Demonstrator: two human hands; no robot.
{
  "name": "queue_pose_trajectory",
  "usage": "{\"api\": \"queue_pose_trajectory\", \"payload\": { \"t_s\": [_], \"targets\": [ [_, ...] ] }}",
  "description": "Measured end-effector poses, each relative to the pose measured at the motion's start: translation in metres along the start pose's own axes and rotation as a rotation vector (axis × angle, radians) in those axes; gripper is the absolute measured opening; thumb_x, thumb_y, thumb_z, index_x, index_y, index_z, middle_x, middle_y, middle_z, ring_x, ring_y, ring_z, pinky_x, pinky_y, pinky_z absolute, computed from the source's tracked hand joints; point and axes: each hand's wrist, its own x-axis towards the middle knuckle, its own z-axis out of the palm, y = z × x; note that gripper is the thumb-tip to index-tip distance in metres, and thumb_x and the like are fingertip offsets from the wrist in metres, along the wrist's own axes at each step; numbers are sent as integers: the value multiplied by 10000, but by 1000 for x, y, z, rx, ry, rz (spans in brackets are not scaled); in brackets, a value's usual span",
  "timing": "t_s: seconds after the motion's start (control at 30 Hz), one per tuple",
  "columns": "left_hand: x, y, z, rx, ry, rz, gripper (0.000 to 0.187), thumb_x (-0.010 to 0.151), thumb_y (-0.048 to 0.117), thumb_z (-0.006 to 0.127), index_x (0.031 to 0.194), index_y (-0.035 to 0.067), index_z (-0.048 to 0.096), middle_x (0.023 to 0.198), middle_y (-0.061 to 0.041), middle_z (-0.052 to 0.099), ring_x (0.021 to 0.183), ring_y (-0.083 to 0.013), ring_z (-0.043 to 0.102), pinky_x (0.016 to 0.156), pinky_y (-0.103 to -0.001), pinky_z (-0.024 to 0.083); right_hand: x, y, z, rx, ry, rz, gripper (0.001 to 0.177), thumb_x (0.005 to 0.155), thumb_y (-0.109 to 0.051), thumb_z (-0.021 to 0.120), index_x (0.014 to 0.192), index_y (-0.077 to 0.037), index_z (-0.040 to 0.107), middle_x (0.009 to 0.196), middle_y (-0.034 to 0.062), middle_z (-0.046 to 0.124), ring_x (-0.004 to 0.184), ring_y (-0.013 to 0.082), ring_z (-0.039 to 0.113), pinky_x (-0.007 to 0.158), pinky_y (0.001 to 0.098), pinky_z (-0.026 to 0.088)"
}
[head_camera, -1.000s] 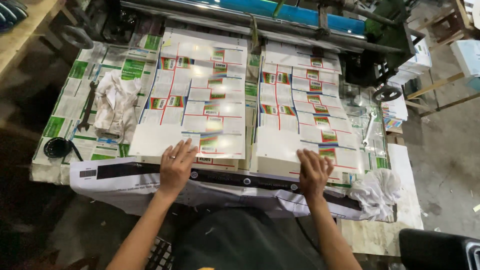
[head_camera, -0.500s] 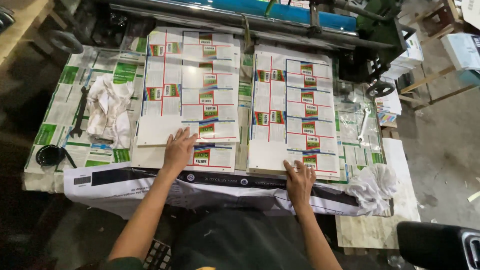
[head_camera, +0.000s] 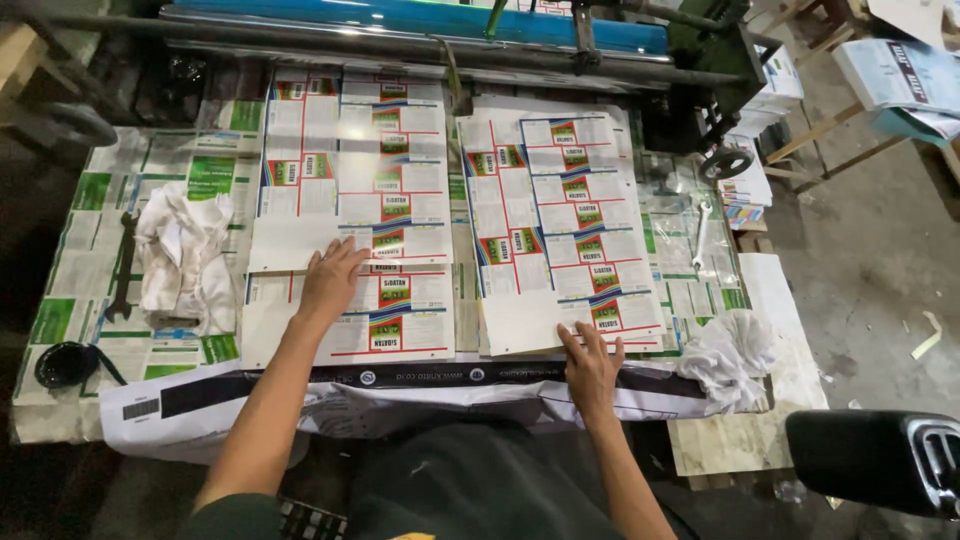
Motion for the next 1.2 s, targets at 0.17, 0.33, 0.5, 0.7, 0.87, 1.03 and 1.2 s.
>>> {"api": "queue_pose_trajectory", "payload": {
  "t_s": [0.17,0.33,0.5,0.7,0.87,1.03,1.2],
  "targets": [
    [-9,-4,1,41,1,31,314,1007,173,579,1296,198,702,1494,-142,569,1396,-377,503,1137,-567,364,0,2,3,24,-16,34,492,872,-111,695,1321,-309,673,1342,15,616,1276,198,578,1164,614,265],
    [-54,14,6,110,-48,55,334,988,120,576,1278,205,719,1458,-139,606,1366,-381,533,1118,-515,405,7,0,-13,2,-78,29,478,868,-118,702,1308,-306,682,1350,14,619,1284,214,573,1173,642,250],
    [-130,66,-3,195,-43,121,375,930,74,616,1259,204,740,1419,-138,642,1330,-359,582,1097,-459,469,29,-34,-31,-55,-71,-9,437,841,-142,709,1259,-265,697,1333,24,641,1299,236,575,1166,649,258],
    [-104,80,-37,-106,-70,16,402,777,393,792,1078,127,768,1210,-134,729,1107,-358,686,900,-493,533,44,-118,-15,279,-136,-25,446,925,-328,747,1311,-125,654,1159,106,706,1043,311,669,839,441,503],
    [58,-24,-3,-238,211,-147,451,885,240,760,1273,27,677,1243,-201,697,1105,-398,665,916,-478,530,58,-156,10,314,-275,354,735,838,-427,828,1413,-80,529,917,99,718,813,305,692,663,455,530],
    [196,-94,22,-54,313,-154,610,836,217,810,1378,48,587,1329,-180,619,1193,-405,572,947,-542,468,71,-174,19,363,-320,583,824,743,-363,872,1428,-108,492,808,72,695,741,278,688,662,448,532],
    [260,-101,0,68,169,-264,587,744,299,868,1232,69,637,1203,-186,605,1137,-410,546,881,-554,465,70,-168,47,473,-298,662,693,723,-225,869,1325,-92,553,707,71,666,643,241,671,635,396,544]
  ]
}}
